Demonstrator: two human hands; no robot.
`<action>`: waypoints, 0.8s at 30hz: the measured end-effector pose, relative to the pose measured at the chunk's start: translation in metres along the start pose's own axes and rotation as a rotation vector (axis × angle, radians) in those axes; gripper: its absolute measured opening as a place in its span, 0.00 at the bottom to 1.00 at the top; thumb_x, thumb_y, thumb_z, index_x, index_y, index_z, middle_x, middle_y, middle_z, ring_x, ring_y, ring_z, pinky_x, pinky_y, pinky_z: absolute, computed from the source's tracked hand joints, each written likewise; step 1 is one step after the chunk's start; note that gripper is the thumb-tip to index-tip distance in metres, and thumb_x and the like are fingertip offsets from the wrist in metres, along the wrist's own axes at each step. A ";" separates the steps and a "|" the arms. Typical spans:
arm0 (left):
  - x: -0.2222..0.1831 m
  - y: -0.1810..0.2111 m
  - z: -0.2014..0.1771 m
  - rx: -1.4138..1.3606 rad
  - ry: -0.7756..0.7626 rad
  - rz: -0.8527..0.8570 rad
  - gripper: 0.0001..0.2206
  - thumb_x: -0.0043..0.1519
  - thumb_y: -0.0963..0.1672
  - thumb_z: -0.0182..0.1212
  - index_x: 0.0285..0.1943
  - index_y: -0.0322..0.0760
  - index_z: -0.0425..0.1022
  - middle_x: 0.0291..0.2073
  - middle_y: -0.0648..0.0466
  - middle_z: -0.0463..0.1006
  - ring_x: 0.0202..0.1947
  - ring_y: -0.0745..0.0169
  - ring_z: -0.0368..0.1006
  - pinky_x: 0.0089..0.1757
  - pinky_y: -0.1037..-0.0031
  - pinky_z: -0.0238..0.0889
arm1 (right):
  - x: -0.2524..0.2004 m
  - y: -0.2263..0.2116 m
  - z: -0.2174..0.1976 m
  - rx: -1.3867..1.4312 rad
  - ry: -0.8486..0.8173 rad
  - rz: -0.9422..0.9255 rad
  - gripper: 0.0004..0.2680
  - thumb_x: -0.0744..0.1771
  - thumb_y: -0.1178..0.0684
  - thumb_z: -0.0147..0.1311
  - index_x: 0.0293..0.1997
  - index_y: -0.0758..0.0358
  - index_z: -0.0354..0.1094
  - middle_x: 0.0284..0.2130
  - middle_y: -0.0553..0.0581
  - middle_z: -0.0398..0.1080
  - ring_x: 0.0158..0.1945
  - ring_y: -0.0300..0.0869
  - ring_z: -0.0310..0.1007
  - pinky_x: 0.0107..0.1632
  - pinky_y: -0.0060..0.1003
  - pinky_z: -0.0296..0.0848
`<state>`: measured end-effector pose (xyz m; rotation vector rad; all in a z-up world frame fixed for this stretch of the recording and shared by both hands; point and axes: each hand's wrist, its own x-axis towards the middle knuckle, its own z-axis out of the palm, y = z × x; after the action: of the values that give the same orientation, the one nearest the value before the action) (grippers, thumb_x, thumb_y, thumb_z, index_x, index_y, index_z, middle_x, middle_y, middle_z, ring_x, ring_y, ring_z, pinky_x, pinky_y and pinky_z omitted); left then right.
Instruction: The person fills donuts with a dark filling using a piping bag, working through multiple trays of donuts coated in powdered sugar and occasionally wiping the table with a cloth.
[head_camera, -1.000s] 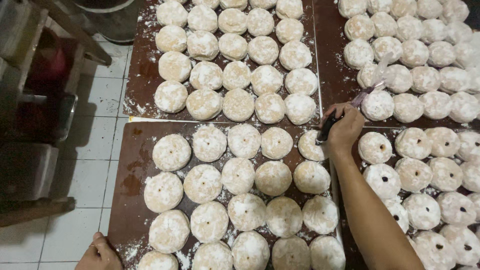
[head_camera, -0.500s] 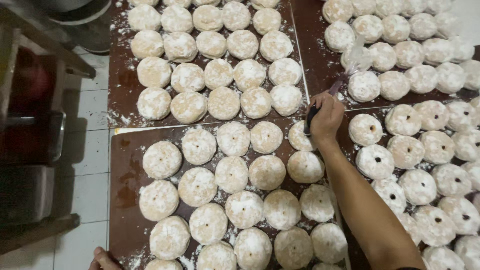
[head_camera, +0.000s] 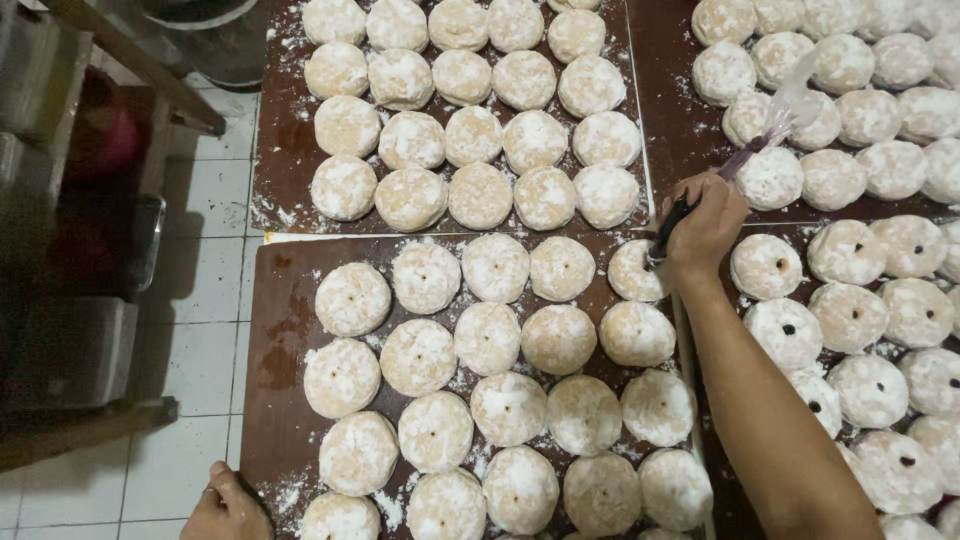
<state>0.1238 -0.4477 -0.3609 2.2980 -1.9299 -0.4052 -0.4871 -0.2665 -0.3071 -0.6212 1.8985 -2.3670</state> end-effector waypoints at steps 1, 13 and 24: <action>0.000 0.000 -0.001 0.000 0.004 -0.004 0.29 0.75 0.56 0.42 0.48 0.29 0.84 0.32 0.32 0.81 0.38 0.29 0.78 0.44 0.49 0.70 | 0.003 0.000 -0.001 0.002 0.008 -0.012 0.12 0.72 0.53 0.40 0.29 0.62 0.55 0.25 0.58 0.62 0.25 0.42 0.61 0.29 0.36 0.65; 0.001 0.022 -0.005 0.011 0.002 -0.001 0.29 0.74 0.57 0.42 0.49 0.32 0.84 0.34 0.33 0.81 0.39 0.28 0.77 0.44 0.47 0.69 | 0.008 -0.014 0.002 -0.017 -0.027 -0.016 0.12 0.73 0.50 0.35 0.30 0.61 0.54 0.25 0.59 0.62 0.23 0.44 0.60 0.26 0.38 0.62; -0.015 0.024 -0.030 0.039 0.021 -0.064 0.29 0.73 0.57 0.41 0.49 0.35 0.84 0.35 0.33 0.81 0.40 0.26 0.76 0.44 0.46 0.68 | -0.001 -0.047 0.073 0.216 -0.028 0.165 0.13 0.72 0.45 0.31 0.33 0.58 0.53 0.25 0.59 0.65 0.24 0.47 0.69 0.24 0.41 0.68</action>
<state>0.1068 -0.4400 -0.3243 2.3835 -1.8749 -0.3512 -0.4519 -0.3226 -0.2504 -0.4588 1.5859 -2.3984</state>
